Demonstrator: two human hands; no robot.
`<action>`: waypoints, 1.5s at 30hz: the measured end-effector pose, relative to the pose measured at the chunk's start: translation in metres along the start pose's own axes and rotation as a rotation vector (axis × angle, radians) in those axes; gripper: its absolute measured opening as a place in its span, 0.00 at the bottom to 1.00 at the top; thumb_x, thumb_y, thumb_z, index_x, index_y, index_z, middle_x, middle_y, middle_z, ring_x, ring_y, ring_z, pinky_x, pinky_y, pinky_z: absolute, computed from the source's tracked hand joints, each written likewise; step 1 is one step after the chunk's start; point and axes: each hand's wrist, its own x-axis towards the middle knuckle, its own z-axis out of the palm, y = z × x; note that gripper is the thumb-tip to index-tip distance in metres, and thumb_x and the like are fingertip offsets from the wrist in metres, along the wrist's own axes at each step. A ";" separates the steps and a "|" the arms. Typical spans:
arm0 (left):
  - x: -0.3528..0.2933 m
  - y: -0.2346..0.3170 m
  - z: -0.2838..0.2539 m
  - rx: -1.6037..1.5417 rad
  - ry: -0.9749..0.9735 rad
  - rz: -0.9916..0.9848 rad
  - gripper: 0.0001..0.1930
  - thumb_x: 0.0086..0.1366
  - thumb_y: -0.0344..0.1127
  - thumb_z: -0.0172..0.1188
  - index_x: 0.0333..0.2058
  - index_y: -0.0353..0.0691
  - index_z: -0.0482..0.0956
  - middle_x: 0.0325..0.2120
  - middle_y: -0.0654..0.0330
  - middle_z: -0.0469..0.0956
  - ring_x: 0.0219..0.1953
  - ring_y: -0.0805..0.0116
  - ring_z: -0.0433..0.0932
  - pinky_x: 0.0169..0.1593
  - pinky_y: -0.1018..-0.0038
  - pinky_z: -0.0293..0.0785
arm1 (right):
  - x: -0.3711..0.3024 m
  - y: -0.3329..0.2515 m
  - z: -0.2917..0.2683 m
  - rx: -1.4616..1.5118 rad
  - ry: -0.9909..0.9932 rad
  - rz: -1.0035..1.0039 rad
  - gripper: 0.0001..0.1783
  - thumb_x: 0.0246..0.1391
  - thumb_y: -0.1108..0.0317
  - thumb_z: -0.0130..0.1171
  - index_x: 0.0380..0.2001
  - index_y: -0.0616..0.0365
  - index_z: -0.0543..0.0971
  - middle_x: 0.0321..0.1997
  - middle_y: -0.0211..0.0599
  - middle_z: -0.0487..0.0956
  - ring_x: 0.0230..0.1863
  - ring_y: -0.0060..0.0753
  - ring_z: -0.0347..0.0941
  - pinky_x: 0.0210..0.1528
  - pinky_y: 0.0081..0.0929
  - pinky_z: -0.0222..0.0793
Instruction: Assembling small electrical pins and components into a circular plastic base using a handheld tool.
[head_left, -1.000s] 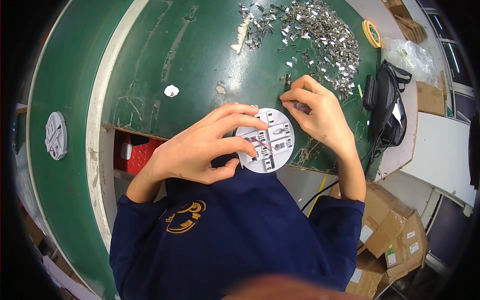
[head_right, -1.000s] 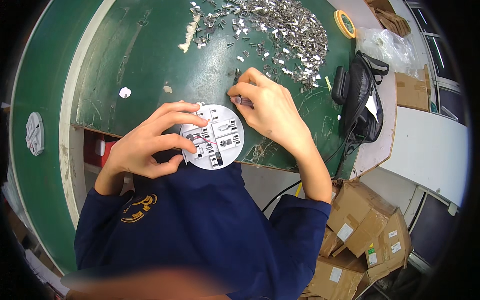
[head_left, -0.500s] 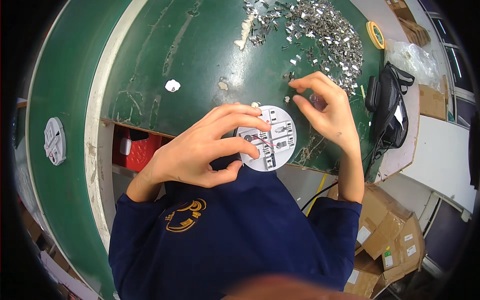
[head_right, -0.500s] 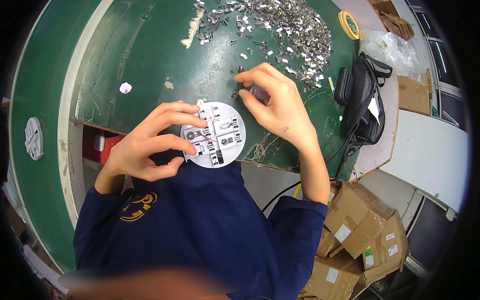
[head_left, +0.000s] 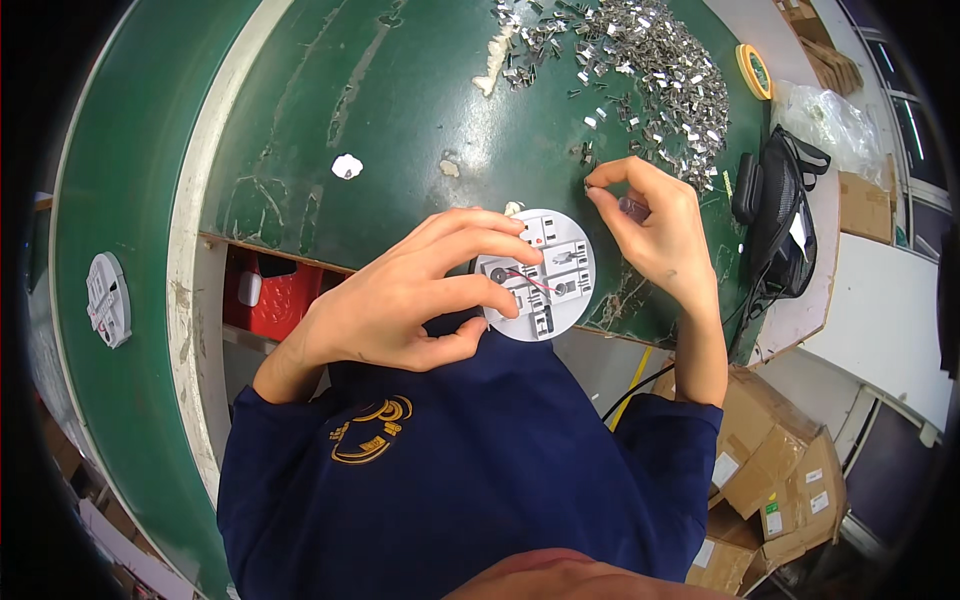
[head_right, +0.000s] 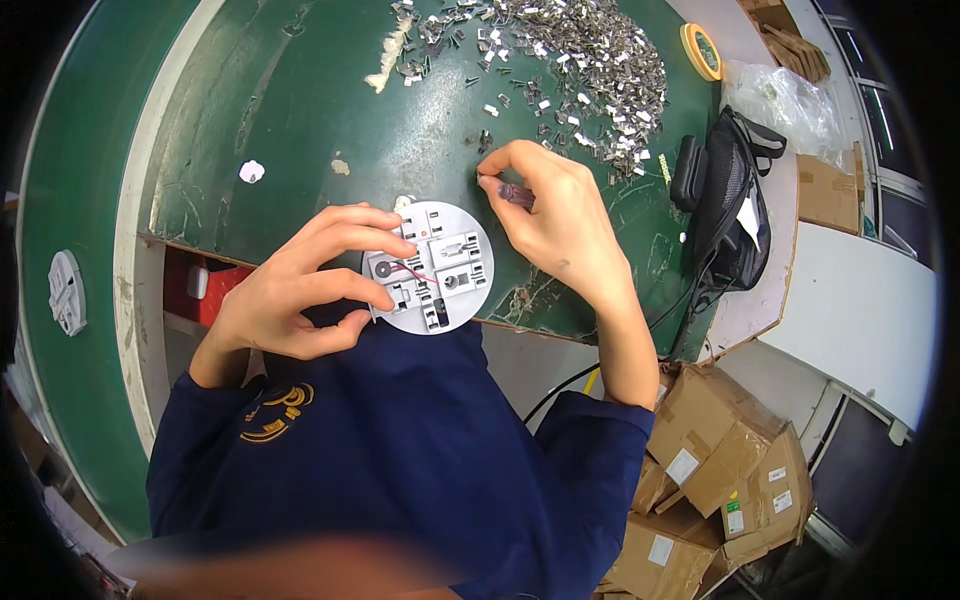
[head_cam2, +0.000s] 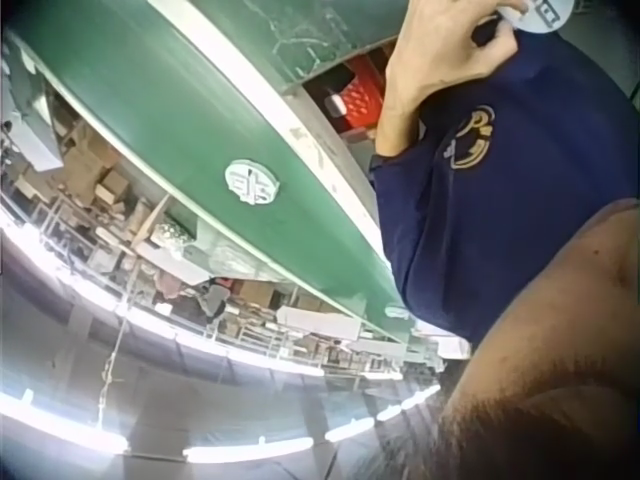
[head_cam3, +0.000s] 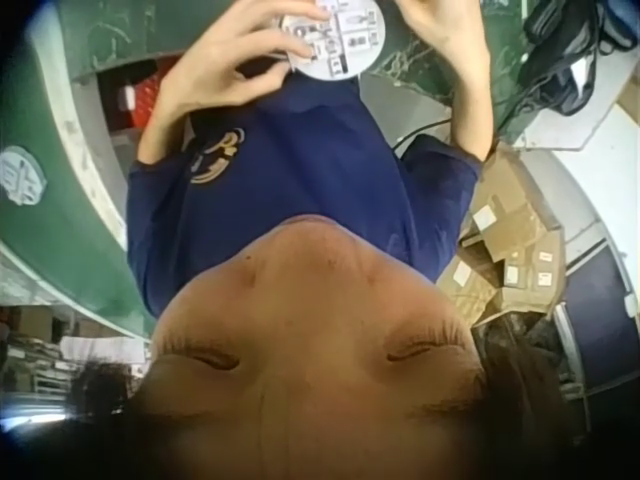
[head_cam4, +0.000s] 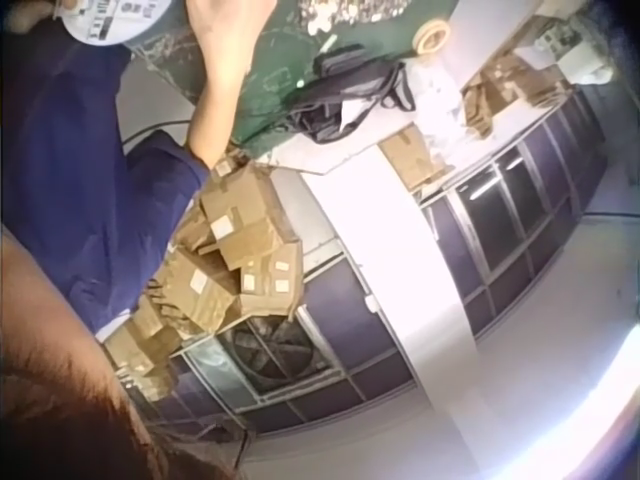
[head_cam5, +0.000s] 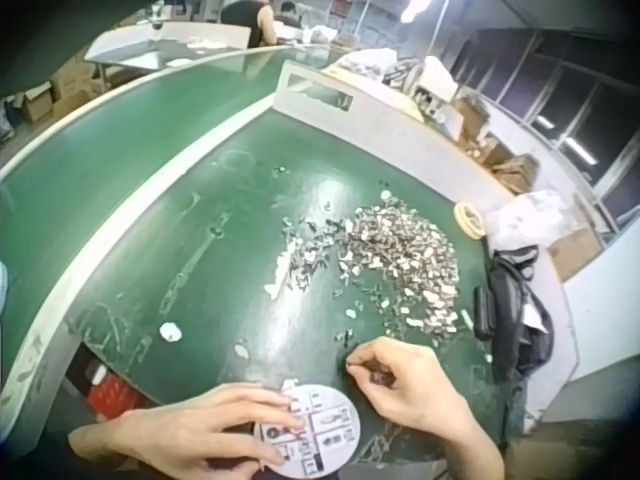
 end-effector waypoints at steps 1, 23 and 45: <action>0.000 0.000 0.000 0.000 0.000 0.002 0.16 0.43 0.21 0.60 0.34 0.42 0.78 0.51 0.53 0.72 0.59 0.48 0.66 0.60 0.53 0.60 | 0.000 -0.001 0.000 0.017 -0.006 0.036 0.04 0.48 0.78 0.61 0.29 0.64 0.77 0.29 0.37 0.77 0.25 0.30 0.75 0.29 0.25 0.70; 0.008 0.015 0.033 0.182 0.253 -0.265 0.17 0.47 0.25 0.68 0.39 0.38 0.78 0.47 0.56 0.73 0.46 0.59 0.70 0.46 0.70 0.70 | -0.027 -0.010 -0.009 0.276 -0.113 0.009 0.08 0.49 0.76 0.63 0.35 0.61 0.83 0.30 0.33 0.80 0.23 0.19 0.69 0.23 0.18 0.61; 0.028 -0.001 0.039 0.346 0.442 0.038 0.12 0.45 0.27 0.71 0.30 0.41 0.79 0.42 0.60 0.76 0.42 0.60 0.70 0.44 0.68 0.69 | -0.033 -0.013 0.004 0.425 -0.090 0.007 0.05 0.46 0.74 0.67 0.29 0.58 0.84 0.26 0.29 0.80 0.18 0.11 0.63 0.18 0.15 0.52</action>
